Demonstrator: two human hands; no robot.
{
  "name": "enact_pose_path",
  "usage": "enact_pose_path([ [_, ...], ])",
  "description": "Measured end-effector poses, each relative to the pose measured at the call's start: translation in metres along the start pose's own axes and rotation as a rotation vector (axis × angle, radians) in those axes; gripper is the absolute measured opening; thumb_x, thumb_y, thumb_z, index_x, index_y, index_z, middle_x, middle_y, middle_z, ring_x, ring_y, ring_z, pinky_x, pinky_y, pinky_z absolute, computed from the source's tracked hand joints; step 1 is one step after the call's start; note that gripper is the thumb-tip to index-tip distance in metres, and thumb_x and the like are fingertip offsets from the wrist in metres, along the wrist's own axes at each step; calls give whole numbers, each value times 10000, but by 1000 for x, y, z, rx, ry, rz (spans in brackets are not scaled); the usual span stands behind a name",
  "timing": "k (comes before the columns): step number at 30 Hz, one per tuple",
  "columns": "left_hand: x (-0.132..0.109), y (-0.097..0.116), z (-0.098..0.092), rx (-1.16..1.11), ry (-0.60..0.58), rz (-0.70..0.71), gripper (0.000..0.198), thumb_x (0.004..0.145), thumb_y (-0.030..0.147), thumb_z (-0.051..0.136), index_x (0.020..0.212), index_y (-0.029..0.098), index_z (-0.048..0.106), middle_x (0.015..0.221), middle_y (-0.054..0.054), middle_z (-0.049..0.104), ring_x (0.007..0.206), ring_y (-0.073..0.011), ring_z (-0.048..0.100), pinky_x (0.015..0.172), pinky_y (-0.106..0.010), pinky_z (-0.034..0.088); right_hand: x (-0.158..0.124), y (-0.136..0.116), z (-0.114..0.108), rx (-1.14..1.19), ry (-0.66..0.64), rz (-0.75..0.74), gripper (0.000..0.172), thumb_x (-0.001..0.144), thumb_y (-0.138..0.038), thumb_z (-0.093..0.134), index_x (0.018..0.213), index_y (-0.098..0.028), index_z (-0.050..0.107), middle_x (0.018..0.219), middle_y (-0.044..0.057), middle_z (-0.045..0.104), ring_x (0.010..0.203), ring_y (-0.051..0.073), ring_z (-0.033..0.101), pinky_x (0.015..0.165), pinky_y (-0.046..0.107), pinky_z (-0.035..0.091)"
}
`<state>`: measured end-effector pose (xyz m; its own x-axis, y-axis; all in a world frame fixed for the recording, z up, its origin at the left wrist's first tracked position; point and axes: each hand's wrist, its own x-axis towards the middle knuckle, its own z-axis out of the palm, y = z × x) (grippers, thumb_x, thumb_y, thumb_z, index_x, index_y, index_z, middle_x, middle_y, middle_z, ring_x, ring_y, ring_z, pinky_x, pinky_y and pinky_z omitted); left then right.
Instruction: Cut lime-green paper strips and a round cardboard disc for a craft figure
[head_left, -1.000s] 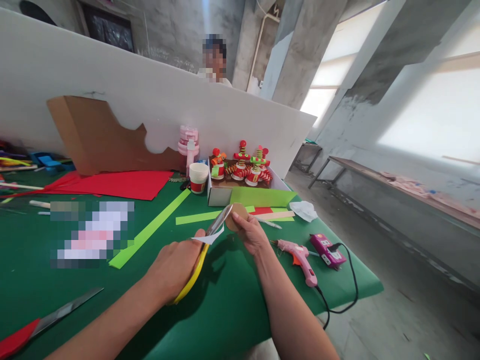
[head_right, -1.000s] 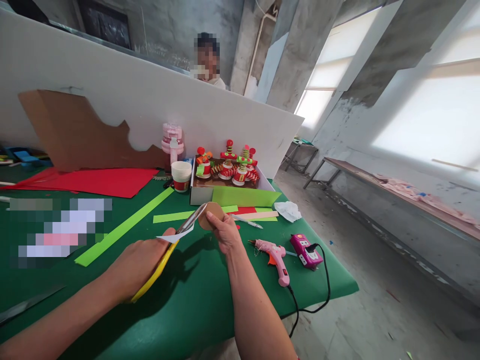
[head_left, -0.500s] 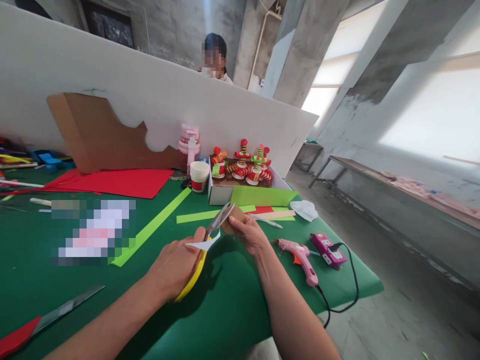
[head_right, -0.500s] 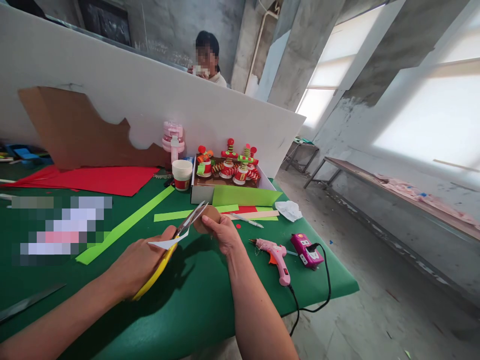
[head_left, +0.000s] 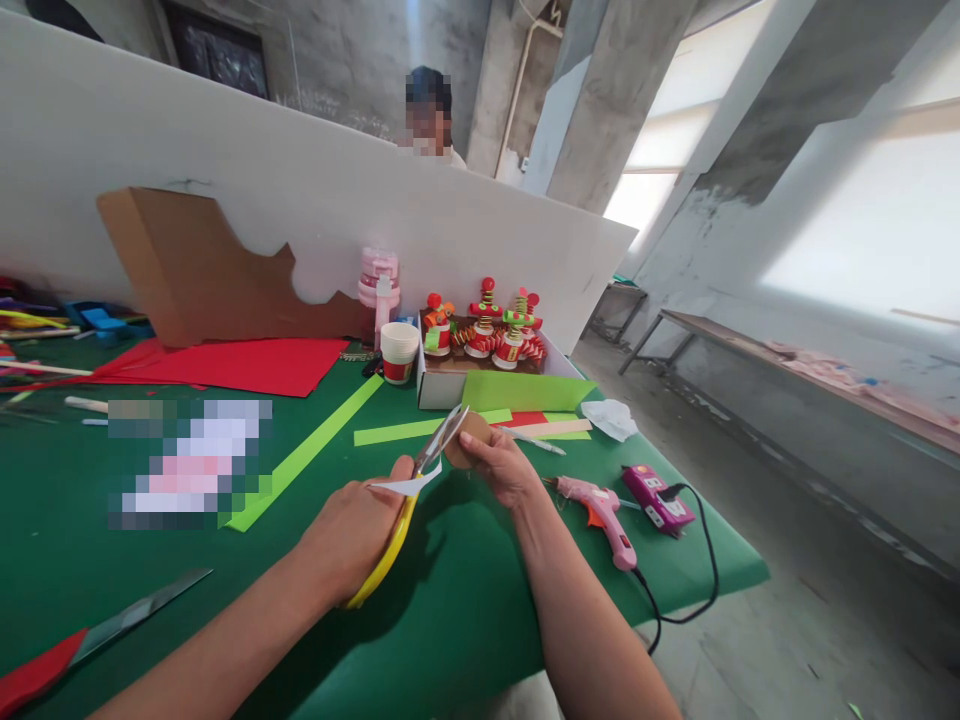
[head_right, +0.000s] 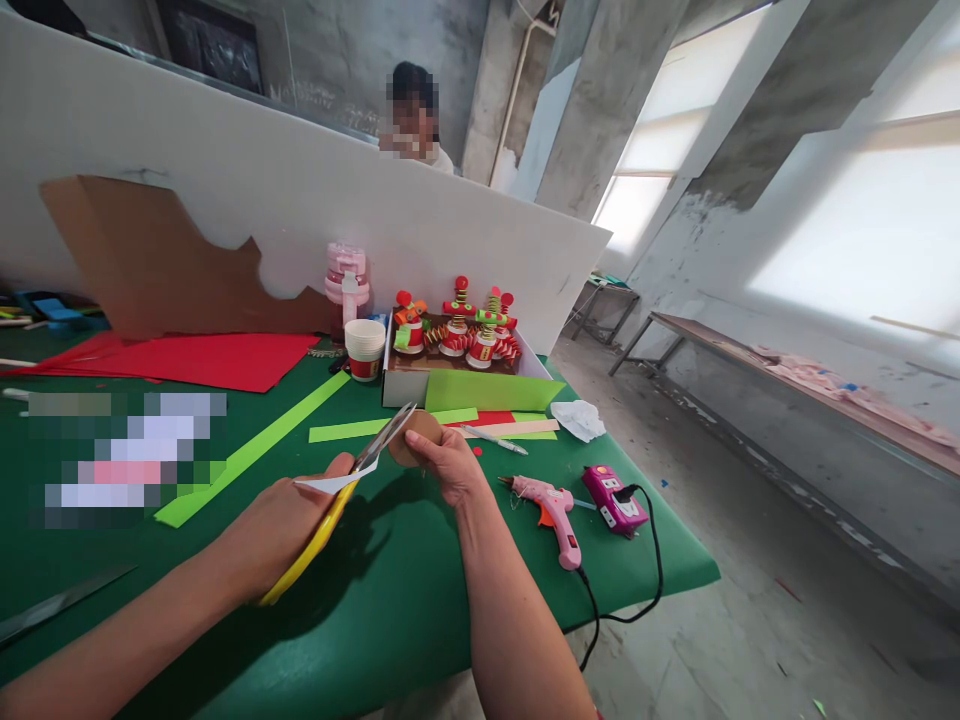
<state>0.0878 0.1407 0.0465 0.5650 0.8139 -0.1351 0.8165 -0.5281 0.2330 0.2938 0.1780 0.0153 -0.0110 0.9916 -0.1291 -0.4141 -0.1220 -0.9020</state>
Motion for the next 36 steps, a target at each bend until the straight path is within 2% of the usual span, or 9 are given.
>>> enact_pose_path([
  [4,0,-1,1,-12,-20,-6,304,922,241,302,1176,185,459,766,-48,621,615,-206,575,571,-315,330,-1,-1,-1,-22,-4,-1,453,466,-362,977,804,-150,762,765,33,760,709,149,695,729,255,545],
  [9,-1,-1,2,-3,-13,-6,217,892,235,369,1061,197,499,795,-59,634,641,-204,573,589,-316,322,-1,-1,-3,-7,-5,21,481,436,-351,984,806,-135,766,766,31,757,702,129,686,725,232,531],
  [14,-3,2,-4,-32,-9,-33,258,941,254,275,1023,210,516,771,-60,627,654,-225,597,594,-325,348,-1,-2,-3,-10,-5,19,450,474,-311,970,829,-128,763,782,43,757,707,142,694,744,249,537],
  [19,-4,1,-5,-66,-55,-66,299,920,232,313,1125,194,527,852,-90,674,732,-238,648,646,-330,418,-4,-6,-4,-30,3,34,438,451,-313,973,790,-134,760,762,46,758,681,143,687,707,244,536],
  [24,-1,-5,3,-10,-14,-50,351,905,225,325,1190,165,522,829,-100,677,769,-250,660,686,-336,450,-5,-9,0,-24,31,-5,428,461,-331,966,792,-153,762,759,46,754,687,160,683,694,262,543],
  [29,0,-5,0,-54,7,-25,320,938,256,260,1103,195,528,888,-112,681,712,-249,646,616,-339,412,-1,-4,1,-31,46,-29,464,453,-386,965,792,-143,764,740,32,744,675,136,672,695,236,533],
  [33,-1,-3,-6,-98,35,-54,333,961,284,183,1064,216,493,832,-91,666,699,-250,637,608,-334,395,0,0,-1,-72,27,-12,490,449,-405,965,795,-125,762,722,32,744,640,126,668,648,219,514],
  [36,-1,-1,-10,-108,11,-81,301,967,320,181,1009,226,463,764,-68,658,648,-245,630,575,-329,379,-1,1,-1,-99,-6,11,487,478,-406,959,820,-120,763,727,38,749,640,133,676,631,217,505],
])
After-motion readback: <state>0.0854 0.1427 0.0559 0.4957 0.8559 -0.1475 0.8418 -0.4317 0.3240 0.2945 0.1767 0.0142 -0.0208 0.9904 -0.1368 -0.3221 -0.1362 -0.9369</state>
